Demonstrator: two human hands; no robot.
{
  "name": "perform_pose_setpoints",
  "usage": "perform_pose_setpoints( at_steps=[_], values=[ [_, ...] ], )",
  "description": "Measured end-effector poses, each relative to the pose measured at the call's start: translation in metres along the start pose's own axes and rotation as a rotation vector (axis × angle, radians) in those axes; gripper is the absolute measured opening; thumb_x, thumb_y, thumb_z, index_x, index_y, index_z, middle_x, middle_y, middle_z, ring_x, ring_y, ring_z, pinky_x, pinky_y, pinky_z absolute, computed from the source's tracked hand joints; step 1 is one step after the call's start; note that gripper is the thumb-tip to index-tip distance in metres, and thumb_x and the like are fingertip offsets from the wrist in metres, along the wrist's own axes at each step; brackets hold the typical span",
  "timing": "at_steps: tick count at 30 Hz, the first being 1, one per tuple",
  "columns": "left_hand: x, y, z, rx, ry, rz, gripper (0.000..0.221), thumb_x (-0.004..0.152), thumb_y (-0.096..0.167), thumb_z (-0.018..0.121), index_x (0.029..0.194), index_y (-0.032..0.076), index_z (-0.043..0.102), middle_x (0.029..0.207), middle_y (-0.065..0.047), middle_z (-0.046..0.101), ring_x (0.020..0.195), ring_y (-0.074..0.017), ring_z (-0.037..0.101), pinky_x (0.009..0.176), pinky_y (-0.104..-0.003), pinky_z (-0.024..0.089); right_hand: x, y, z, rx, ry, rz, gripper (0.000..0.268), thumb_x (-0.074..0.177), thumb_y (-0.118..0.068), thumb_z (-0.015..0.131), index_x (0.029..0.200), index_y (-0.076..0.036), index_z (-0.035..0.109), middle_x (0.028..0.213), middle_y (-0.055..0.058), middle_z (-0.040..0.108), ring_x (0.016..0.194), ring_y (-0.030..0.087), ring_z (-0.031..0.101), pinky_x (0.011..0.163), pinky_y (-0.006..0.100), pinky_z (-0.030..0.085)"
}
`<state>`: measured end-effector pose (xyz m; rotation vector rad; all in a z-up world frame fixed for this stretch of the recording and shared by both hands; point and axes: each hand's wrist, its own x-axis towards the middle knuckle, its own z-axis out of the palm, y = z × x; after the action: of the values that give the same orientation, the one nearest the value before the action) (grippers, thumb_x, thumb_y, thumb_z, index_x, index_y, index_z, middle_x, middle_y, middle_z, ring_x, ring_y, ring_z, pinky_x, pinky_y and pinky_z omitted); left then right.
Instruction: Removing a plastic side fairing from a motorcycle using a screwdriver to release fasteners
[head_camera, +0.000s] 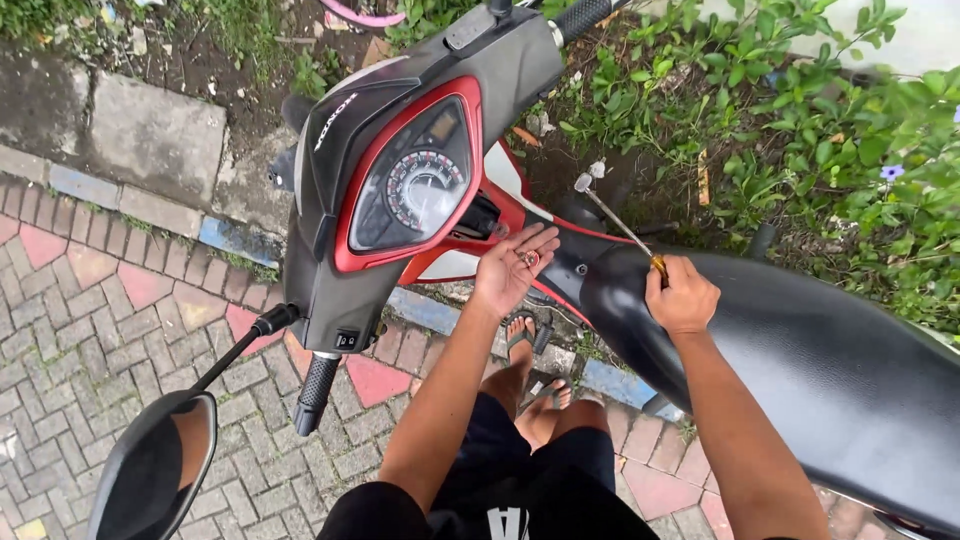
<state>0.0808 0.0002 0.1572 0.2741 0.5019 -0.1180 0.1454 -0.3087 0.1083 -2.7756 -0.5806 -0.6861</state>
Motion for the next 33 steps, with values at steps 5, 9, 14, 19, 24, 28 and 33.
perform_pose_setpoints(
  at_steps=[5, 9, 14, 19, 24, 28, 33],
  values=[
    [0.023, -0.013, -0.038, 0.085, 0.171, -0.018, 0.045, 0.102, 0.029, 0.052, 0.134, -0.001, 0.064, 0.107, -0.02, 0.072, 0.093, -0.0293, 0.071, 0.084, -0.035, 0.061, 0.0, -0.001, -0.006, -0.019, -0.054, -0.033, 0.006, 0.087, -0.03, 0.069, 0.089, -0.026, 0.064, 0.071, -0.008, 0.053, 0.051, 0.016, 0.06, 0.053, 0.026, 0.052],
    [0.03, -0.024, -0.023, 0.236, 0.493, 0.026, 0.034, 0.103, 0.023, 0.051, 0.119, -0.002, 0.067, 0.066, 0.002, 0.034, 0.058, -0.0157, 0.046, 0.057, -0.029, 0.043, 0.019, -0.009, -0.018, -0.022, -0.145, -0.072, 0.013, 0.085, -0.035, 0.072, 0.089, -0.025, 0.065, 0.068, -0.007, 0.056, 0.049, 0.017, 0.06, 0.051, 0.028, 0.052],
    [0.078, -0.063, -0.109, 0.322, 0.939, 0.124, 0.025, 0.093, 0.024, 0.059, 0.097, 0.004, 0.073, 0.062, 0.0, 0.042, 0.047, -0.0186, 0.052, 0.044, -0.033, 0.046, 0.069, 0.007, 0.016, 0.302, -0.489, -0.084, 0.024, 0.103, -0.042, 0.06, 0.108, -0.02, 0.069, 0.084, 0.005, 0.071, 0.066, 0.032, 0.072, 0.059, 0.041, 0.058],
    [0.106, -0.086, -0.149, 0.751, 1.293, 0.163, 0.03, 0.089, 0.037, 0.066, 0.108, 0.013, 0.073, 0.074, -0.008, 0.066, 0.061, -0.025, 0.07, 0.054, -0.042, 0.053, 0.121, 0.024, 0.111, 0.463, -0.702, -0.19, 0.026, 0.104, -0.037, 0.062, 0.115, -0.014, 0.067, 0.097, 0.009, 0.066, 0.08, 0.035, 0.073, 0.068, 0.042, 0.059],
    [0.113, -0.077, -0.079, 1.559, 1.102, 0.196, 0.044, 0.101, 0.029, 0.055, 0.142, 0.015, 0.053, 0.091, -0.02, 0.074, 0.091, -0.0439, 0.073, 0.079, -0.054, 0.058, 0.151, 0.028, 0.188, 0.681, -1.011, -0.292, 0.026, 0.099, -0.018, 0.064, 0.12, -0.004, 0.063, 0.112, 0.018, 0.063, 0.1, 0.049, 0.068, 0.086, 0.056, 0.056],
    [0.123, -0.077, -0.038, 1.807, 1.037, 0.136, 0.051, 0.106, 0.022, 0.054, 0.155, 0.015, 0.042, 0.088, -0.021, 0.074, 0.086, -0.0407, 0.075, 0.075, -0.046, 0.06, 0.13, 0.038, 0.26, 0.691, -0.874, -0.355, 0.026, 0.096, -0.024, 0.07, 0.118, -0.012, 0.066, 0.109, 0.006, 0.06, 0.097, 0.036, 0.07, 0.082, 0.047, 0.052],
    [0.138, -0.099, -0.1, 2.284, 1.066, 0.072, 0.082, 0.103, 0.032, 0.063, 0.167, 0.033, 0.012, 0.088, -0.015, 0.075, 0.082, -0.0345, 0.076, 0.071, -0.043, 0.062, 0.131, 0.061, 0.272, 0.662, -0.713, -0.43, 0.023, 0.093, -0.023, 0.077, 0.112, -0.015, 0.067, 0.101, 0.001, 0.057, 0.089, 0.028, 0.068, 0.077, 0.043, 0.05]
  ],
)
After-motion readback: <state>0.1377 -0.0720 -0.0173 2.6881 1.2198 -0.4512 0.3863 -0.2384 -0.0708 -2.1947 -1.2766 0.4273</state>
